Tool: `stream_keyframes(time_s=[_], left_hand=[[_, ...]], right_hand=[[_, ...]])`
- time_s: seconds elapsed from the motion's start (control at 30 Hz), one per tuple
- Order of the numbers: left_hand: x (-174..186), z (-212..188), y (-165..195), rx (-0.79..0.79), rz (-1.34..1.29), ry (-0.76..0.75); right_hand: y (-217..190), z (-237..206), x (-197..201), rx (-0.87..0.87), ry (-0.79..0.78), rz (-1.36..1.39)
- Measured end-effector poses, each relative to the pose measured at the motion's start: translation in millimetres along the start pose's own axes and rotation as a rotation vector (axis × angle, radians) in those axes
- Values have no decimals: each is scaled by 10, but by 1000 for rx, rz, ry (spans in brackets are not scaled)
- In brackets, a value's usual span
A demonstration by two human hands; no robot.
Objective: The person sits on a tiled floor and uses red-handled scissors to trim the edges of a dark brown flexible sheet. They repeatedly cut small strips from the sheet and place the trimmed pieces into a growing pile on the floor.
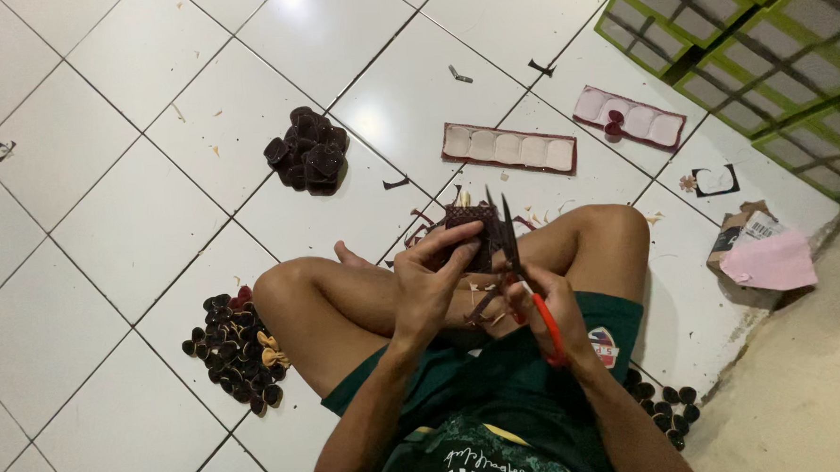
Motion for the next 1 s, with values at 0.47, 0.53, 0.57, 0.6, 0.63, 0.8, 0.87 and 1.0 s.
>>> stream_keyframes(time_s=[0.47,0.53,0.57,0.6,0.63,0.8,0.87,1.0], left_hand=[[-102,-101,138,-84,59,-78],[-96,-91,148,-91,91,-100],[-86,-85,142,-73,76,-111],[-77,-81,135,-53,61,-123],[-66,-72,127,-34,46,-137],[4,7,159,-75,178,-207],[20,43,169,-81,196,-244],[46,105,218,-98,234,-310]], right_hand=[[-79,-19,1,25,1,-124],[-75,-30,13,47,-4,-96],[-76,-34,15,59,-7,-83],[-57,-41,19,39,-7,-73],[-39,-46,22,19,-4,-63],[-32,-56,39,7,-9,-128],[-41,-67,52,1,-3,-132],[-44,-61,75,-29,-11,-179]])
Point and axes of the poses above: each hand's wrist, its own z-axis towards the middle knuckle, its own x-axis out of the back of the hand, y = z × x, the point moved 6 cm from there along z, towards the middle knuckle, and after that the axes turned 2 degrees about y, right-handed, at the moved point
